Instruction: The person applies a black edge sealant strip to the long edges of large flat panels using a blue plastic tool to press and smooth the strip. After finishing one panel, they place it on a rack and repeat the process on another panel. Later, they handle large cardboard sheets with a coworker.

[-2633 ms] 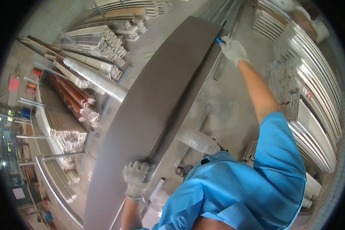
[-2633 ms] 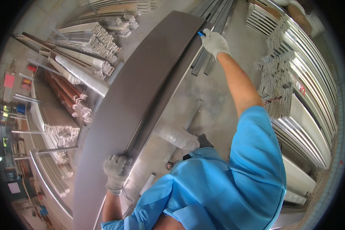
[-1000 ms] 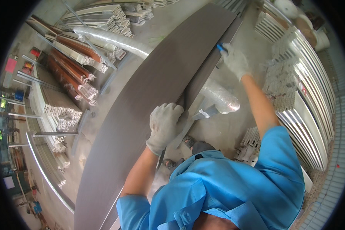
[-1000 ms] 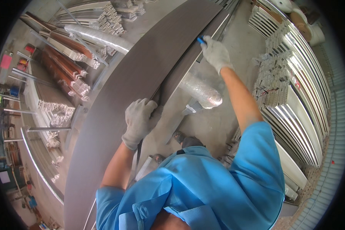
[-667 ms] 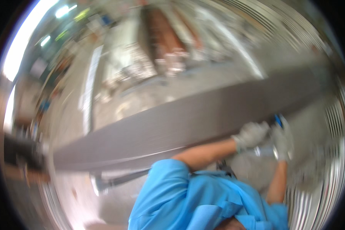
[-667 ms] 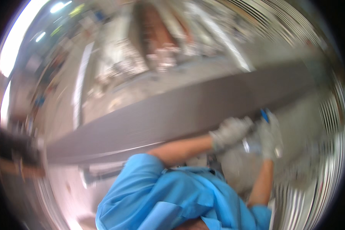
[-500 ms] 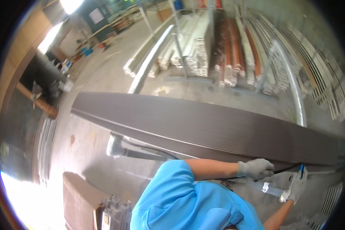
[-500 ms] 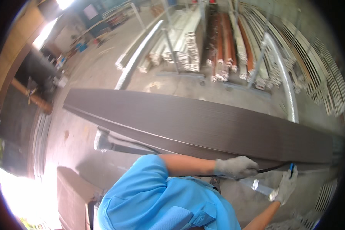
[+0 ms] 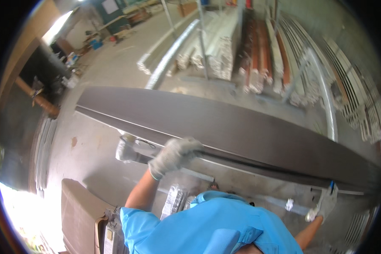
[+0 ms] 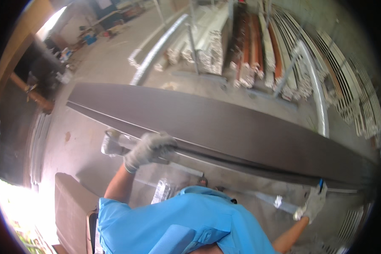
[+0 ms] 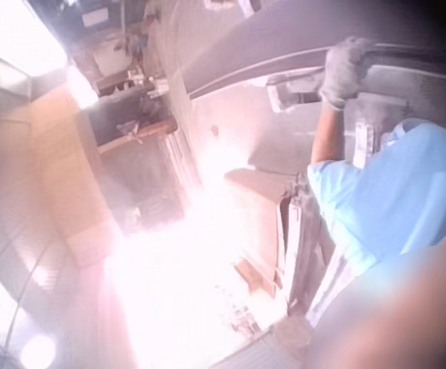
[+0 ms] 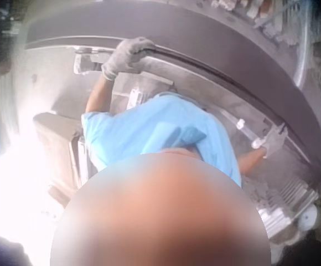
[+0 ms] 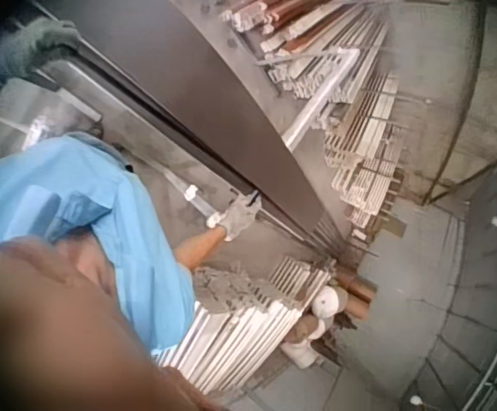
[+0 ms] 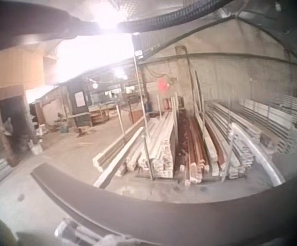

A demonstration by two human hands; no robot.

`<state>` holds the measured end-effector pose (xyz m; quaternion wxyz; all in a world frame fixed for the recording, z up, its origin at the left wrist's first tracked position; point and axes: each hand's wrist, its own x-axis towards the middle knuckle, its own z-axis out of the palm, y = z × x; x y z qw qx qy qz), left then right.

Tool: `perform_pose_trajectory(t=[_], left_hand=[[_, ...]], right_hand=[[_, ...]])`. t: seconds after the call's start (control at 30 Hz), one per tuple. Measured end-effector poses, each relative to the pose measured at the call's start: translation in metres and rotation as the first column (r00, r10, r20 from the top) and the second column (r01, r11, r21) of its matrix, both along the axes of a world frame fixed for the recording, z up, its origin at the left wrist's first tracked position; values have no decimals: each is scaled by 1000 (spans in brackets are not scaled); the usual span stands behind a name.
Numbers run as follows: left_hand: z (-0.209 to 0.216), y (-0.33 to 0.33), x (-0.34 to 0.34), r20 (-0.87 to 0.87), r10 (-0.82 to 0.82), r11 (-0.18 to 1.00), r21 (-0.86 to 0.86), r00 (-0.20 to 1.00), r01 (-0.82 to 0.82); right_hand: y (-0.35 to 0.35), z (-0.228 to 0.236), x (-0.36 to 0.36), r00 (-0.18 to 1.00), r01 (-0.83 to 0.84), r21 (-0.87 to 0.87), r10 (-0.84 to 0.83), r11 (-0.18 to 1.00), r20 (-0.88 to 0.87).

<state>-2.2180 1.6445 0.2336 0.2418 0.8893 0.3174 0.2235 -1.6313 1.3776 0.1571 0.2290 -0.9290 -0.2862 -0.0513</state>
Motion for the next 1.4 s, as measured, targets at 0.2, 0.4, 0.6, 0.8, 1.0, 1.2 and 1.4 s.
perform_pose_trajectory(t=[0.2, 0.4, 0.6, 0.8, 1.0, 1.2, 1.4], left_hand=[[-11, 40, 31, -112, 113, 962, 261, 987, -80], [-40, 62, 33, -21, 149, 986, -69, 989, -150], [-55, 71, 25, -27, 174, 955, -239, 984, -175], [-51, 74, 27, 7, 146, 959, -244, 989, -140], [-44, 78, 27, -141, 129, 949, -269, 981, -164], [-37, 83, 30, -164, 20, 985, -163, 986, -47], [-27, 94, 29, -92, -235, 964, -149, 968, 220]], right_hand=[[-1, 5, -2, 997, 59, -75, -56, 995, 49], [4, 7, 7, 994, 110, -165, -106, 980, 33], [1, 6, 15, 998, 44, -138, -37, 989, 53], [2, 4, 12, 1000, 20, -81, -18, 996, 18], [0, 6, 2, 996, 34, -131, -24, 991, 82], [7, 4, -12, 981, 195, -67, -194, 979, 17], [30, 16, -26, 955, 293, -72, -296, 953, -37]])
